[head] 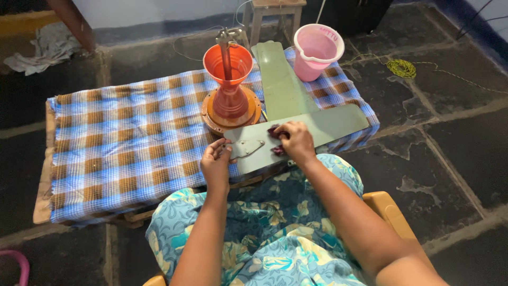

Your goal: The person wipes a fan blade with a cloth, then attaches two fan blades to the fan motor housing using a screwdriver to tighten the screws. The person handles the fan blades, the fan motor, and a screwdriver.

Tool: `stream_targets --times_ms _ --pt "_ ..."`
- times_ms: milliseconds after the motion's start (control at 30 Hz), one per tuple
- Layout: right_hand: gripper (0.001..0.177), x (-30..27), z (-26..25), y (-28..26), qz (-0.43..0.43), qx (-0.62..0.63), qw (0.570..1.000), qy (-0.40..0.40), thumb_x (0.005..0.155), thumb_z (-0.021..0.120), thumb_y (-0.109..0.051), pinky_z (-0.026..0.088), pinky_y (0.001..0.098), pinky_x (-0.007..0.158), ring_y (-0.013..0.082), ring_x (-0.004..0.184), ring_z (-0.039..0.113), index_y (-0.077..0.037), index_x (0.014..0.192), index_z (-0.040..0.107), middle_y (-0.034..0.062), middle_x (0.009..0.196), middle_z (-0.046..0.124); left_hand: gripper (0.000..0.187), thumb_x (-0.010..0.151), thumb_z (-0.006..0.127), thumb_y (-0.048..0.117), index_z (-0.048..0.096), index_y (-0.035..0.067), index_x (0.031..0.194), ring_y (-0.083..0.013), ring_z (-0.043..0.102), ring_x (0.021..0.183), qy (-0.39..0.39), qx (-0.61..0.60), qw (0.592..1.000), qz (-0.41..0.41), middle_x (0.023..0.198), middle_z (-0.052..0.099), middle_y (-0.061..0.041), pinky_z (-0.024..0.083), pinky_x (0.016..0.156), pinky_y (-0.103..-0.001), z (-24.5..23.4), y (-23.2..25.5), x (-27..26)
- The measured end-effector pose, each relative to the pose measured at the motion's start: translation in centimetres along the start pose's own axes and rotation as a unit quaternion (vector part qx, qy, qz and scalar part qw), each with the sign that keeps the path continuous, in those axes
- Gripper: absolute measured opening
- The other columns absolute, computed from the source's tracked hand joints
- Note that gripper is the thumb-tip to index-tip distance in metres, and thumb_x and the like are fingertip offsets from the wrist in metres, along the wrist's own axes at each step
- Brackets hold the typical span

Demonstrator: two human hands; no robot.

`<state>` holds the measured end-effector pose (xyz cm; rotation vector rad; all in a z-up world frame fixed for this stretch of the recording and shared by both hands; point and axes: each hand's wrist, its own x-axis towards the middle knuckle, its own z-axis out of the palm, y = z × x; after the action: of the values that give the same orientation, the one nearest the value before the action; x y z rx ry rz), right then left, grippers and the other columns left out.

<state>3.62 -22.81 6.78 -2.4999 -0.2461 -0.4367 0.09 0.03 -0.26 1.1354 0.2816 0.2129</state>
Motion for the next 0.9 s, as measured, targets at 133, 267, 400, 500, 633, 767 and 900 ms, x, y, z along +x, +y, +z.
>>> stream_targets --times_ms 133,267,400,500,633,767,900 --pt "0.024 0.9 0.6 -0.2 0.03 0.075 0.997 -0.012 0.08 0.07 -0.004 0.055 0.0383 0.092 0.0301 0.101 0.071 -0.012 0.101 0.077 0.0114 0.106 0.075 0.028 0.094 0.071 0.01 0.066 0.0 0.119 -0.0095 0.065 0.083 -0.001 -0.046 0.997 -0.057 0.1 0.071 -0.003 0.056 0.067 -0.026 -0.4 -1.1 0.6" --pt "0.031 -0.5 3.7 -4.0 -0.122 0.105 0.987 -0.024 0.078 0.066 0.003 0.054 0.0395 0.092 0.0323 0.106 0.067 -0.009 0.105 0.077 0.0126 0.109 0.073 0.021 0.095 0.069 0.016 0.071 0.002 0.111 -0.0086 0.064 0.08 0.009 -0.021 0.998 -0.057 0.096 0.072 -0.002 0.051 0.065 -0.023 -1.1 -1.5 0.8" --pt "0.037 0.4 4.4 -3.0 -0.19 0.08 0.978 -0.033 0.077 0.063 0.006 0.057 0.039 0.09 0.0304 0.103 0.068 -0.01 0.106 0.079 0.0119 0.109 0.072 0.019 0.097 0.07 0.016 0.072 0.0 0.107 -0.0079 0.062 0.08 0.045 -0.017 0.999 -0.022 0.096 0.071 -0.002 0.051 0.066 -0.024 -1.5 -0.9 0.5" --pt "0.027 2.3 3.5 2.4 0.079 0.241 0.954 -0.157 0.098 0.056 -0.004 0.064 0.034 0.069 0.0189 0.076 0.074 -0.014 0.109 0.079 0.0037 0.105 0.071 0.017 0.097 0.069 0.015 0.073 0.001 0.107 -0.0084 0.062 0.078 0.048 -0.024 0.999 -0.012 0.095 0.072 -0.002 0.05 0.065 -0.024 -1.3 -0.7 0.0" --pt "0.022 5.2 1.1 11.8 0.14 0.106 0.982 -0.066 0.085 0.074 -0.003 0.059 0.0387 0.068 0.024 0.079 0.068 -0.01 0.105 0.082 0.0104 0.096 0.07 0.017 0.098 0.068 0.015 0.073 0.002 0.107 -0.0066 0.062 0.08 0.059 -0.005 0.998 -0.005 0.095 0.071 -0.001 0.051 0.065 -0.023 -1.2 -0.7 0.2" --pt "0.038 5.4 -1.6 18.1 0.104 -0.115 0.988 -0.025 0.071 0.079 -0.011 0.055 0.0465 0.085 0.0365 0.092 0.066 -0.017 0.108 0.083 0.0174 0.099 0.069 0.017 0.098 0.069 0.015 0.073 0.002 0.107 -0.0066 0.061 0.078 0.051 0.004 0.999 0.006 0.093 0.069 0.0 0.051 0.064 -0.024 -1.0 -0.8 0.6" --pt "0.029 3.9 -0.2 15.4 0.031 -0.09 0.995 -0.018 0.08 0.07 -0.013 0.054 0.0468 0.091 0.0401 0.099 0.066 -0.009 0.107 0.08 0.0195 0.108 0.069 0.017 0.099 0.069 0.018 0.072 0.003 0.106 -0.0056 0.06 0.077 0.058 -0.001 0.998 0.014 0.092 0.069 0.001 0.05 0.063 -0.023 -1.5 -1.2 0.8"
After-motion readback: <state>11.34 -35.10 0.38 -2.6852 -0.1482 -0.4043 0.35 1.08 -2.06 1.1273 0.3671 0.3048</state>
